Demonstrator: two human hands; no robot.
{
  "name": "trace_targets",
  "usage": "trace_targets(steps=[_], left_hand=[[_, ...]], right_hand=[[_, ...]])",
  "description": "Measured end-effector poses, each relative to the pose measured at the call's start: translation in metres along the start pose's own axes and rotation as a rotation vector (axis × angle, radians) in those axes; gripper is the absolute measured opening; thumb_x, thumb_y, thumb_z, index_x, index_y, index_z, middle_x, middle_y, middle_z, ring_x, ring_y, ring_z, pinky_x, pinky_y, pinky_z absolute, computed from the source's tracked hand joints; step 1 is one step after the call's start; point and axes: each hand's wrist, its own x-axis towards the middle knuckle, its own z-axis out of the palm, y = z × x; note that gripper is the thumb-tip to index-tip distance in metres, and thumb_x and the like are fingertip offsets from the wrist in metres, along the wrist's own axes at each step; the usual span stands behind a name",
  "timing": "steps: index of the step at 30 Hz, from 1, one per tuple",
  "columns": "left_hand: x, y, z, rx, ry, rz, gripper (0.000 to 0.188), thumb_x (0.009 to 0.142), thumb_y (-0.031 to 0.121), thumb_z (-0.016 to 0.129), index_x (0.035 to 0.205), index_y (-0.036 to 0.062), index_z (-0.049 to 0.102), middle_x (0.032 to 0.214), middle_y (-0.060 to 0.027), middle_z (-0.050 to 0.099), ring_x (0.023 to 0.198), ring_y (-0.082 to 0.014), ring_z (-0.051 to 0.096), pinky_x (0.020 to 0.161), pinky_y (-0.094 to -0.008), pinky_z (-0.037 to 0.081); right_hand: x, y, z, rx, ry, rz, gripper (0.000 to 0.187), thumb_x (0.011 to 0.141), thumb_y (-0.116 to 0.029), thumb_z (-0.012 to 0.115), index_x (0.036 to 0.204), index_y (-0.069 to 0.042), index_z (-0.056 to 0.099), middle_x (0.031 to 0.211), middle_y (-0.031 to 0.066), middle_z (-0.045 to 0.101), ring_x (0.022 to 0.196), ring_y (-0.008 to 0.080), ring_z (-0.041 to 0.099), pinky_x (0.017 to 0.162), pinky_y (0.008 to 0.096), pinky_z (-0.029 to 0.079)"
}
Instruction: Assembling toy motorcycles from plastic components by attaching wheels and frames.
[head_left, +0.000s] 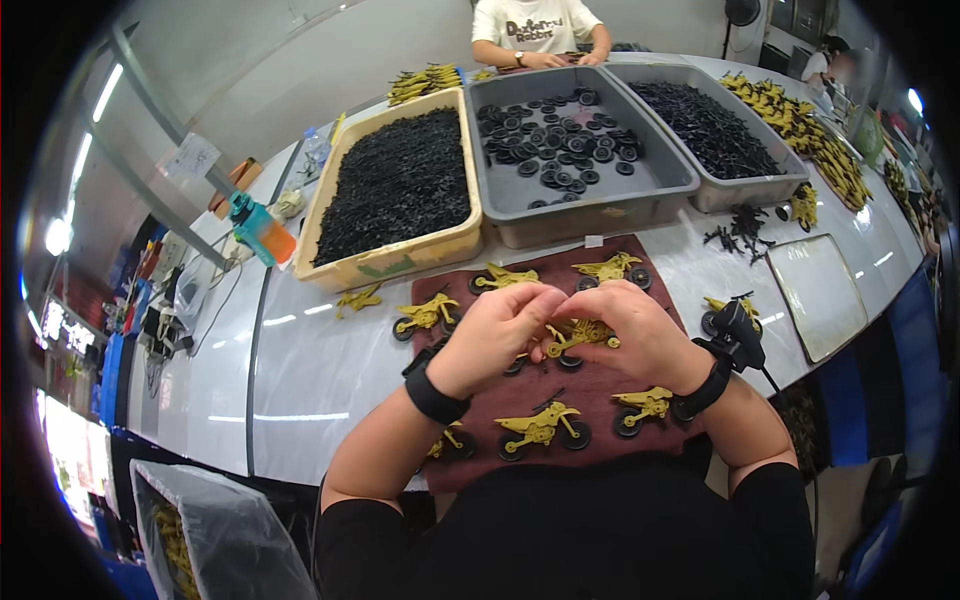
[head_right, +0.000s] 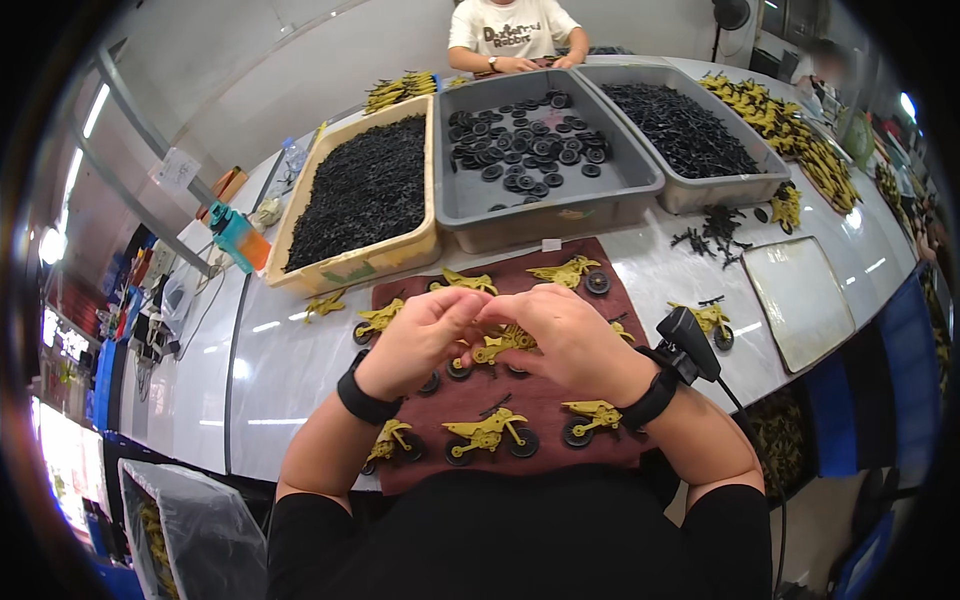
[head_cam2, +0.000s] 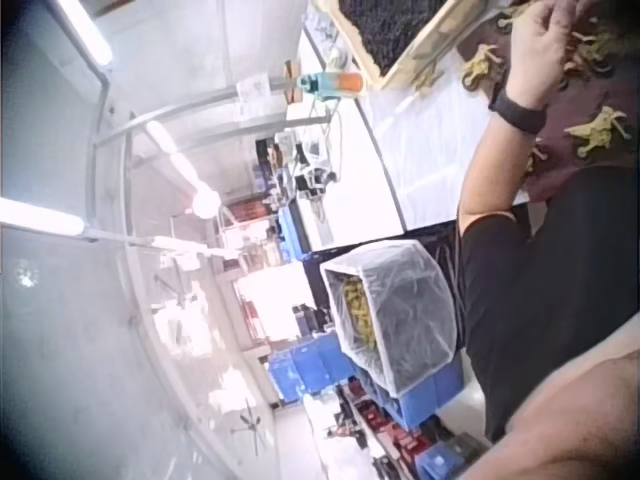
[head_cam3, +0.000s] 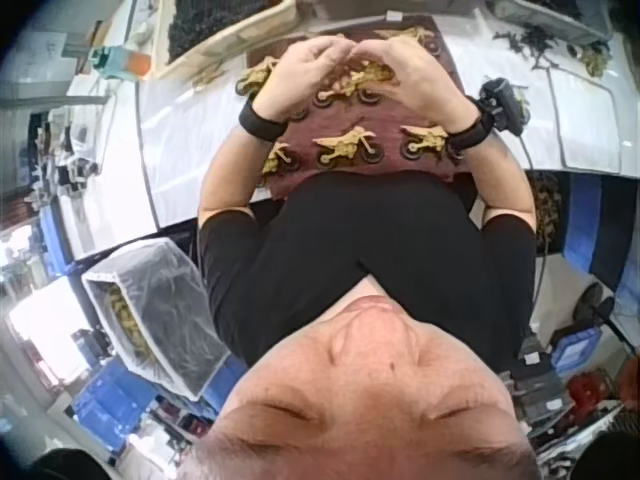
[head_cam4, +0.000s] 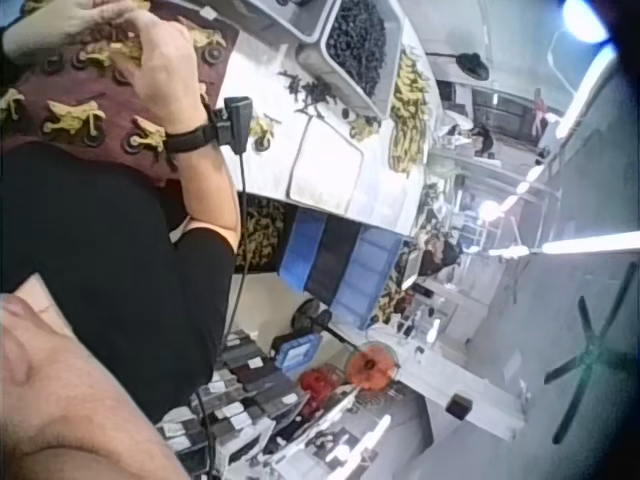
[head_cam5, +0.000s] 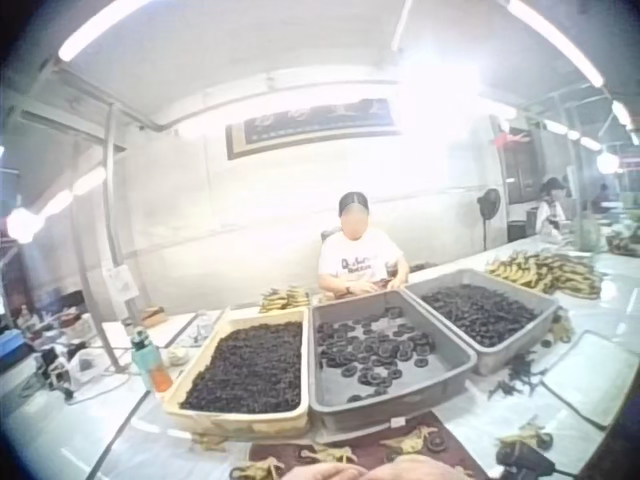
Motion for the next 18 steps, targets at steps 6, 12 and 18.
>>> trace_targets(steps=[6, 12, 18], left_hand=[[0.050, -0.011, 0.010, -0.163, 0.064, 0.013, 0.018, 0.094, 0.011, 0.058, 0.104, -0.0020, 0.065, 0.076, -0.0004, 0.062, 0.062, -0.0048, 0.054, 0.055, -0.0185, 0.044], [0.107, -0.028, 0.007, 0.176, 0.102, 0.109, 0.019, 0.090, 0.011, 0.062, 0.102, -0.0023, 0.068, 0.074, -0.0027, 0.064, 0.062, -0.0080, 0.057, 0.056, -0.0235, 0.046], [0.143, -0.050, 0.009, 1.050, 0.017, 0.432, 0.036, 0.077, 0.016, 0.074, 0.108, 0.0015, 0.067, 0.098, -0.0154, 0.065, 0.091, -0.0299, 0.063, 0.079, -0.0364, 0.051]], right_hand=[[-0.025, 0.044, -0.013, 0.258, 0.425, 0.190, 0.041, 0.086, -0.020, 0.070, 0.119, -0.003, 0.054, 0.112, 0.0086, 0.059, 0.102, 0.0194, 0.057, 0.087, 0.0316, 0.047], [-0.029, 0.083, -0.029, 0.784, 0.247, 0.716, 0.031, 0.093, -0.022, 0.063, 0.110, 0.003, 0.058, 0.087, 0.0027, 0.063, 0.074, 0.0065, 0.057, 0.066, 0.0215, 0.048], [-0.026, 0.142, -0.009, 0.450, 0.249, 0.856, 0.026, 0.089, -0.016, 0.065, 0.105, 0.004, 0.061, 0.080, 0.0046, 0.063, 0.068, 0.0076, 0.057, 0.057, 0.0231, 0.047]])
